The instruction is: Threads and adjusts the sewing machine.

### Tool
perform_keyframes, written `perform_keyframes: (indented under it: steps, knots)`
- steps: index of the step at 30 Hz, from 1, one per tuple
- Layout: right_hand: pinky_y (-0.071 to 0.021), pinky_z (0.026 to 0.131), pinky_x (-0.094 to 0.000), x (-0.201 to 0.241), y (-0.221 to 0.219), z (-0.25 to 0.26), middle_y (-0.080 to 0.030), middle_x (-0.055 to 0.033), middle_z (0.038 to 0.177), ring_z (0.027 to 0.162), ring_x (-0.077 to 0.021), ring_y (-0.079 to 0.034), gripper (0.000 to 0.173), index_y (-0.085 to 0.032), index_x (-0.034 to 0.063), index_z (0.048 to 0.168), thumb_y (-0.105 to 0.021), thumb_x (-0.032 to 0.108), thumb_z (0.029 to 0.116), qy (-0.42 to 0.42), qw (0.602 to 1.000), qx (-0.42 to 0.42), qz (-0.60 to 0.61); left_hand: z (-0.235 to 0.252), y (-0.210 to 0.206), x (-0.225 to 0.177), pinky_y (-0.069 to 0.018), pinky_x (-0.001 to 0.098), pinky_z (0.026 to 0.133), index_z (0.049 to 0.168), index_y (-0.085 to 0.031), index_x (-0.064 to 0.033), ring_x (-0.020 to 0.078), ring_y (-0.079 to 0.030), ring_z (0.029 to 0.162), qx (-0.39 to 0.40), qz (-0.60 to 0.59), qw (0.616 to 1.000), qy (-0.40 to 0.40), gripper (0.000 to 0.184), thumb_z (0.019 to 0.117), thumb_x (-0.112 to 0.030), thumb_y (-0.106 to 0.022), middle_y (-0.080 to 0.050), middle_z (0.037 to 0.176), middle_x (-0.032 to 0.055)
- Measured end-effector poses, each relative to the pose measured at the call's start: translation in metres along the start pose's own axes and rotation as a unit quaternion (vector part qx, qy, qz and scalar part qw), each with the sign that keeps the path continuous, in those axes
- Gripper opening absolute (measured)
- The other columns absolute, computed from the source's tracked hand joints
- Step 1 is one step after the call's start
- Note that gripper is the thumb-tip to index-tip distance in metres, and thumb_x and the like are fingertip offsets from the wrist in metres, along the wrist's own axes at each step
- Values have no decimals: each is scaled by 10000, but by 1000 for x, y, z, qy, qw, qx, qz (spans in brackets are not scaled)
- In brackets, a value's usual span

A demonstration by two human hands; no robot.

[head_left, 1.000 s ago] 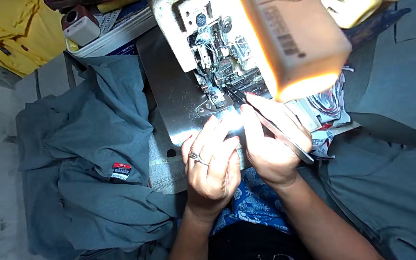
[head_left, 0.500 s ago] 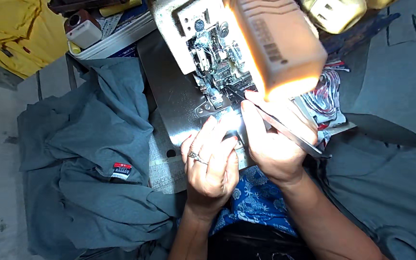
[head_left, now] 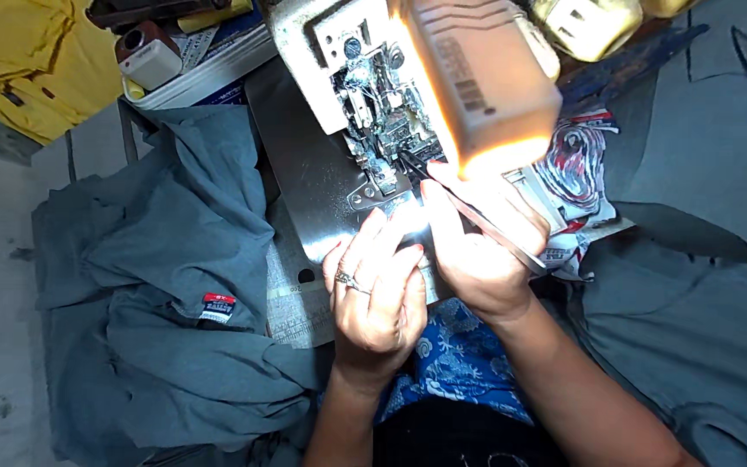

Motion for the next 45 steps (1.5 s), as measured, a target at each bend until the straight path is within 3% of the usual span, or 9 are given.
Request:
perform_keyframes:
  steps: [10,17,21,24,30,32,35,39,45]
  knots:
    - [-549,922,-207,-6,5,-2,-747,-160,1025,1025,-120,-707,157,-738,-100,1047,-657,-29,932,-36,999,-2,40,0,0,0,-384,377,1138,956,-695,-69,184,-607,1292,-1,2,1000,-2,78,965,-105,-626,-750,1174,106]
    - [-567,950,-247,3,23,-9,-751,-122,1061,1077,-126,-703,126,-715,-69,1028,-631,-26,943,-3,996,-28,85,3,2,1,-402,386,1139,958,-702,-64,183,-614,1281,0,-26,999,28,127,969,-188,-678,-755,1146,98]
    - [-575,942,-258,15,36,-13,-751,-66,1093,1097,-110,-698,114,-691,9,1037,-593,55,1002,1,996,-10,90,20,8,0,-489,283,1053,1028,-744,-1,139,-650,1206,-14,-54,997,52,133,955,-102,-700,-746,1137,108]
    - [-585,934,-252,24,44,-18,-748,-26,1096,1097,-100,-697,86,-681,57,1031,-605,92,1011,0,995,-7,100,37,4,-1,-514,184,966,1154,-698,82,63,-664,1087,8,-64,996,64,229,955,-30,-673,-708,1187,149]
    - [-569,945,-231,31,55,-20,-732,11,1094,1094,-70,-682,90,-676,87,1054,-597,118,1027,-6,993,14,118,52,-6,12,-509,124,735,1215,-677,45,10,-643,838,48,-28,994,99,312,937,-94,-711,-711,1100,126]
    - [-566,946,-223,31,59,-19,-727,14,1120,1098,-69,-676,99,-676,88,1074,-591,116,1030,-5,992,20,122,51,-2,17,-501,106,733,1204,-642,71,-13,-624,853,37,-64,992,100,371,904,-112,-758,-688,1039,87]
    - [-570,928,-214,32,60,-19,-724,-1,1118,1079,-70,-680,103,-674,81,1077,-588,118,1032,-3,992,24,127,50,-1,14,-489,89,771,1201,-656,89,-17,-599,913,38,-93,991,84,357,904,-89,-745,-631,1099,101]
    - [-563,913,-202,35,58,-21,-711,-16,1092,1056,-69,-673,103,-668,78,1082,-587,117,1031,-3,989,36,146,50,-4,6,-526,200,955,1008,-747,43,63,-674,1076,18,-154,987,47,107,923,-9,-708,-741,1090,85]
    - [-555,938,-210,35,59,-22,-707,-23,1109,1088,-74,-665,113,-664,68,1087,-589,136,1037,5,989,36,145,47,1,9,-574,212,912,979,-695,13,47,-707,1035,-4,-148,988,49,56,950,22,-648,-756,1050,23]
Point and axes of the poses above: each hand's wrist, its own z-axis towards the middle knuckle, its own y-axis out of the back of the hand, x = y × z, the point moved 10 cm from there along z, towards the middle knuckle
